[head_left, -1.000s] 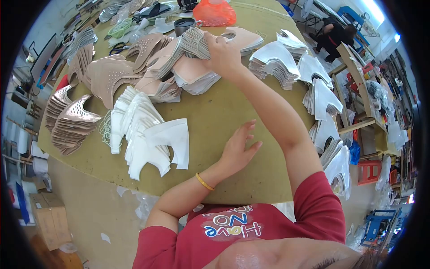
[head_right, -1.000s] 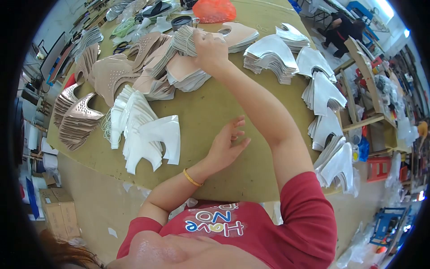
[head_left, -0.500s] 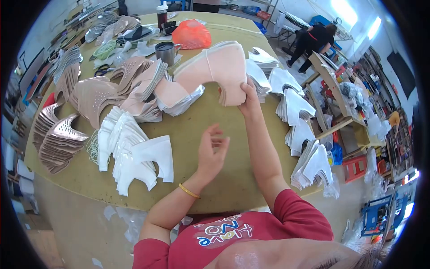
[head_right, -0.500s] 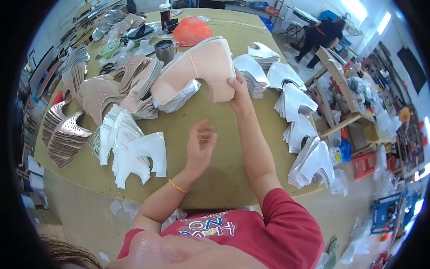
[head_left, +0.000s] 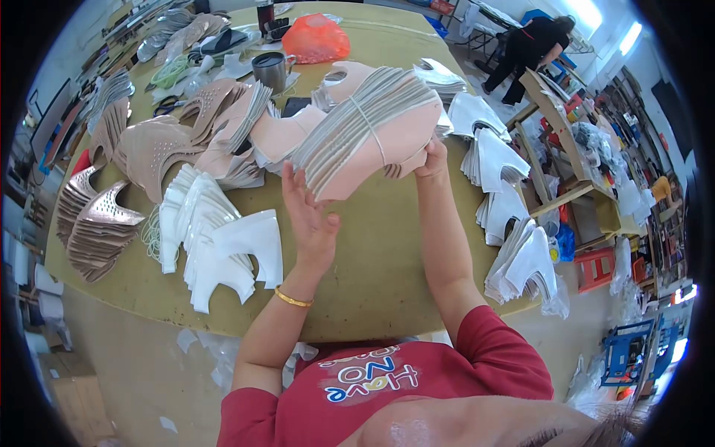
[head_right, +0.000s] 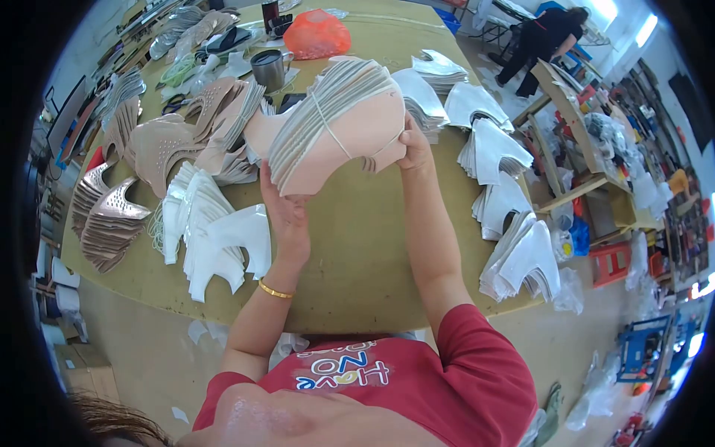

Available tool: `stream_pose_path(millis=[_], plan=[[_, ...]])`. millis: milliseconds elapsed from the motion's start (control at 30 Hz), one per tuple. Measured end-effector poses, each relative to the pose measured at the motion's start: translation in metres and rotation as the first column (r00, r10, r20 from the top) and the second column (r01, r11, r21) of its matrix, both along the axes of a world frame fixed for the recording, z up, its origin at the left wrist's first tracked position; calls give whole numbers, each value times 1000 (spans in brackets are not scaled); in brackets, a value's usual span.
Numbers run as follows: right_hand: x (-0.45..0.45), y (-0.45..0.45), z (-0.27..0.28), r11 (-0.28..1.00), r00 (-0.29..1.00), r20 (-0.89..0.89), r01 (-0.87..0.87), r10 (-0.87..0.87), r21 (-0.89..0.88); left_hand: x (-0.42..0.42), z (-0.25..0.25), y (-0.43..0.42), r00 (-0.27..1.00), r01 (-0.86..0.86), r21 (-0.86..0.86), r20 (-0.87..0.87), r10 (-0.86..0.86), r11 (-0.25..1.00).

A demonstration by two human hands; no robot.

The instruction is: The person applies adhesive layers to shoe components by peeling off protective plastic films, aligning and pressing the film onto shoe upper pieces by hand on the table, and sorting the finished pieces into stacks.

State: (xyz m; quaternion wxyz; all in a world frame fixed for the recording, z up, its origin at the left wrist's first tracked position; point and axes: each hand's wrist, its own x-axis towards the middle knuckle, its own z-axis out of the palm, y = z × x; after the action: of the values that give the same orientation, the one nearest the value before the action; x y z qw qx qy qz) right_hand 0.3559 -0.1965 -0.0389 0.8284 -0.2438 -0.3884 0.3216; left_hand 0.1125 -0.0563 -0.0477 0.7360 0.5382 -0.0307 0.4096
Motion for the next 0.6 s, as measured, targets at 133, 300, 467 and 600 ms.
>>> stream_pose_path(millis=[133, 300, 467, 600], plan=[[0, 1, -5, 999, 999, -4, -45, 45, 4, -3, 10, -1, 999, 22, 3, 32, -22, 1000], [-3, 1, -9, 998, 998, -40, -56, 56, 8, -6, 16, -1, 998, 49, -15, 33, -49, 999], [3, -1, -16, 1000, 999, -40, -15, 14, -8, -5, 16, -2, 996, 76, -21, 40, -75, 997], [-1, 2, -9, 999, 999, -13, 47, -47, -19, -1, 5, -5, 993, 104, -30, 53, -103, 994]])
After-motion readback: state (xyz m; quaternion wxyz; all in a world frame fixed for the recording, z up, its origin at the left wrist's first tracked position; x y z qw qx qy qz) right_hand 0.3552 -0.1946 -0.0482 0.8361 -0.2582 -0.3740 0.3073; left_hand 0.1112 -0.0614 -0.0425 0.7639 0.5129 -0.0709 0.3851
